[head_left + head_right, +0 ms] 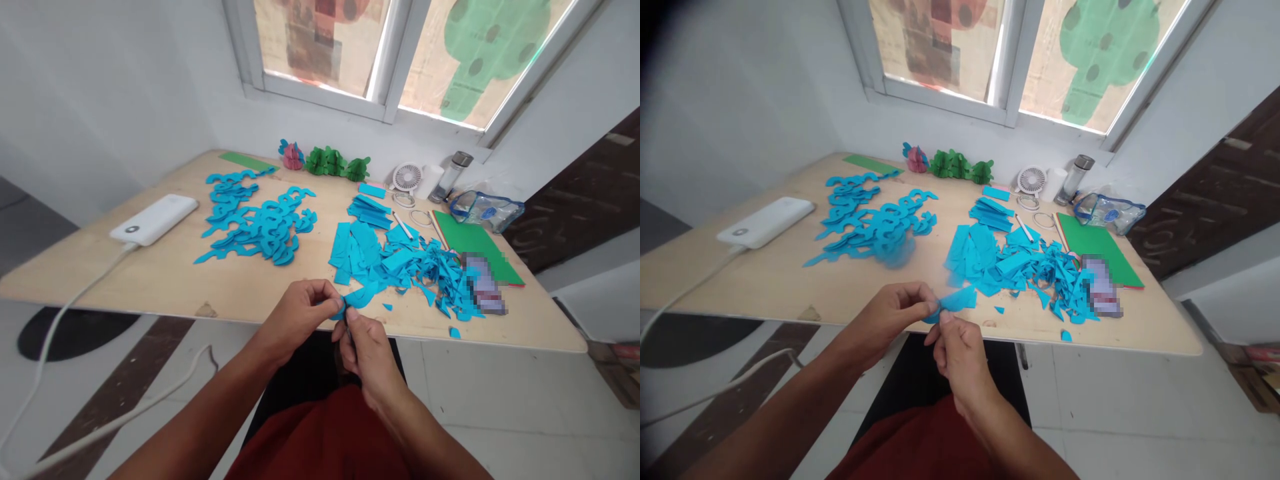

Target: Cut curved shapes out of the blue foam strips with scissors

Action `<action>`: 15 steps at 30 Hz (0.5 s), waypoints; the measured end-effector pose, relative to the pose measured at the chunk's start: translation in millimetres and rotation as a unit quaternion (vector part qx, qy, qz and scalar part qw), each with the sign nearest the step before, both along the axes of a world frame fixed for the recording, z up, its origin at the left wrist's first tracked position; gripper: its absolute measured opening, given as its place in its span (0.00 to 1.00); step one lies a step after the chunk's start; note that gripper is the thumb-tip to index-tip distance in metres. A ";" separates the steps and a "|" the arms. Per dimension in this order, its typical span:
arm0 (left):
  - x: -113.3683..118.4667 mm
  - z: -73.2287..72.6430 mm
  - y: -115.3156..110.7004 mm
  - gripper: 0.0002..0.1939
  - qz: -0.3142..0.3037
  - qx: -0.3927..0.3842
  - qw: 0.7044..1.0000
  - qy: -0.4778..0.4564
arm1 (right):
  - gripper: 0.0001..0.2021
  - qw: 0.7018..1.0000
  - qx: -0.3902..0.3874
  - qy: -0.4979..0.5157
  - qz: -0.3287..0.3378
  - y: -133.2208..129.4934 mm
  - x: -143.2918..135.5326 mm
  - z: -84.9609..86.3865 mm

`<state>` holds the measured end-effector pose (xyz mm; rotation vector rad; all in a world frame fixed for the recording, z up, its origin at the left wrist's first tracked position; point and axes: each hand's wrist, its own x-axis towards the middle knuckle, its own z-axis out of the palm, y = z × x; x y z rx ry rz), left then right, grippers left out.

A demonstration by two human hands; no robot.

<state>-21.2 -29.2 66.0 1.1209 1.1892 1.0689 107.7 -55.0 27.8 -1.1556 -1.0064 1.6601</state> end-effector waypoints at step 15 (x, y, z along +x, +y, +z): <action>-9.8 -5.3 13.4 0.07 0.006 -0.009 1.000 -0.002 | 0.25 1.000 -0.026 -0.006 0.000 12.5 -10.4 -2.4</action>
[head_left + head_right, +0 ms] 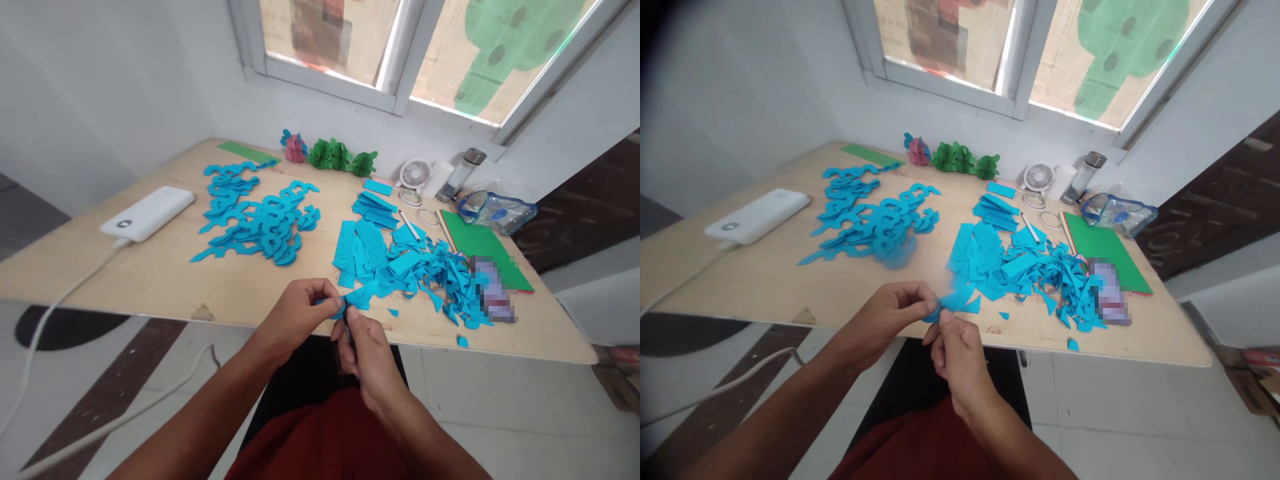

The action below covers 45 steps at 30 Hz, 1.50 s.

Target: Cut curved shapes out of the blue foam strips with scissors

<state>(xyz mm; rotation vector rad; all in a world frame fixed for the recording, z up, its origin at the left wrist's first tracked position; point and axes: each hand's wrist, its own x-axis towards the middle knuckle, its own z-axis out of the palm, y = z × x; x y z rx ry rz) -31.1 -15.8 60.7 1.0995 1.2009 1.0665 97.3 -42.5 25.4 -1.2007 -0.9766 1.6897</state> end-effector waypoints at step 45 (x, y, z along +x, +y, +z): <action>14.2 -45.8 10.5 0.07 0.137 0.051 0.988 -0.041 | 0.11 0.978 0.109 -0.063 -0.167 58.7 12.4 -20.5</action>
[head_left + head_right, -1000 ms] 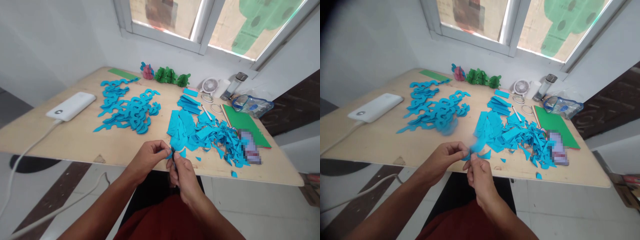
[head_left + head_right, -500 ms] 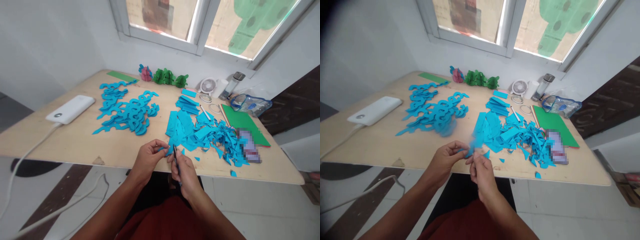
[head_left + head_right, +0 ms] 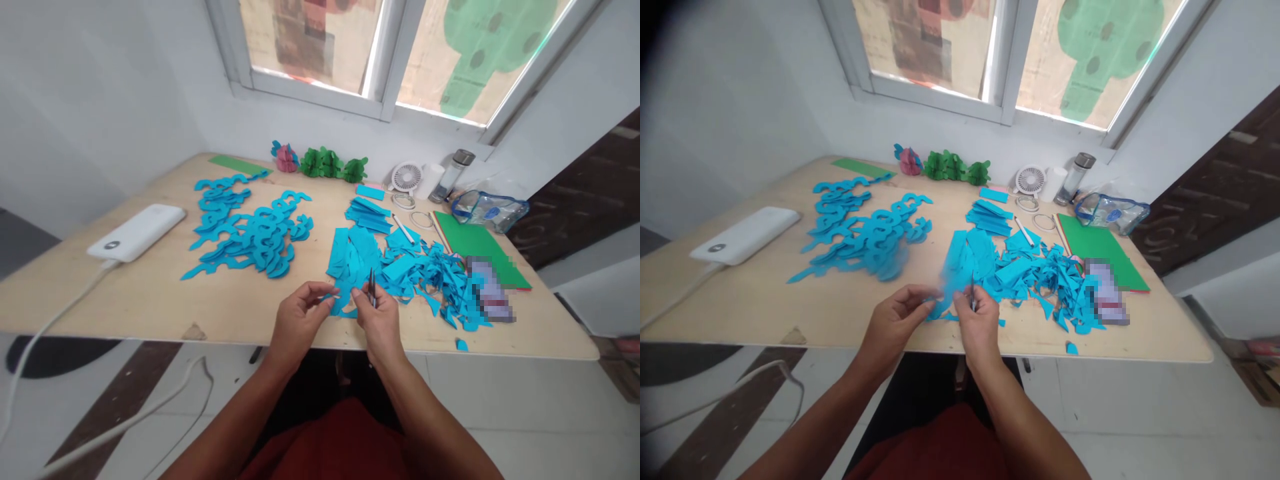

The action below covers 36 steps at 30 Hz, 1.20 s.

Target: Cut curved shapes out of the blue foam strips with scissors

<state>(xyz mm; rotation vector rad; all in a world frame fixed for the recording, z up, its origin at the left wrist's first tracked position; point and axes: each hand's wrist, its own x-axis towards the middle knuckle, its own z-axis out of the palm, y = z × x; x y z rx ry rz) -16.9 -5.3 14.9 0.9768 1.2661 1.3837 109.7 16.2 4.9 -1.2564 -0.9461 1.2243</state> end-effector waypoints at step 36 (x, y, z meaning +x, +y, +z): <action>18.8 32.3 -37.4 0.07 0.026 -0.030 0.971 -0.235 | 0.12 0.996 0.052 -0.034 0.059 -48.4 21.4 28.8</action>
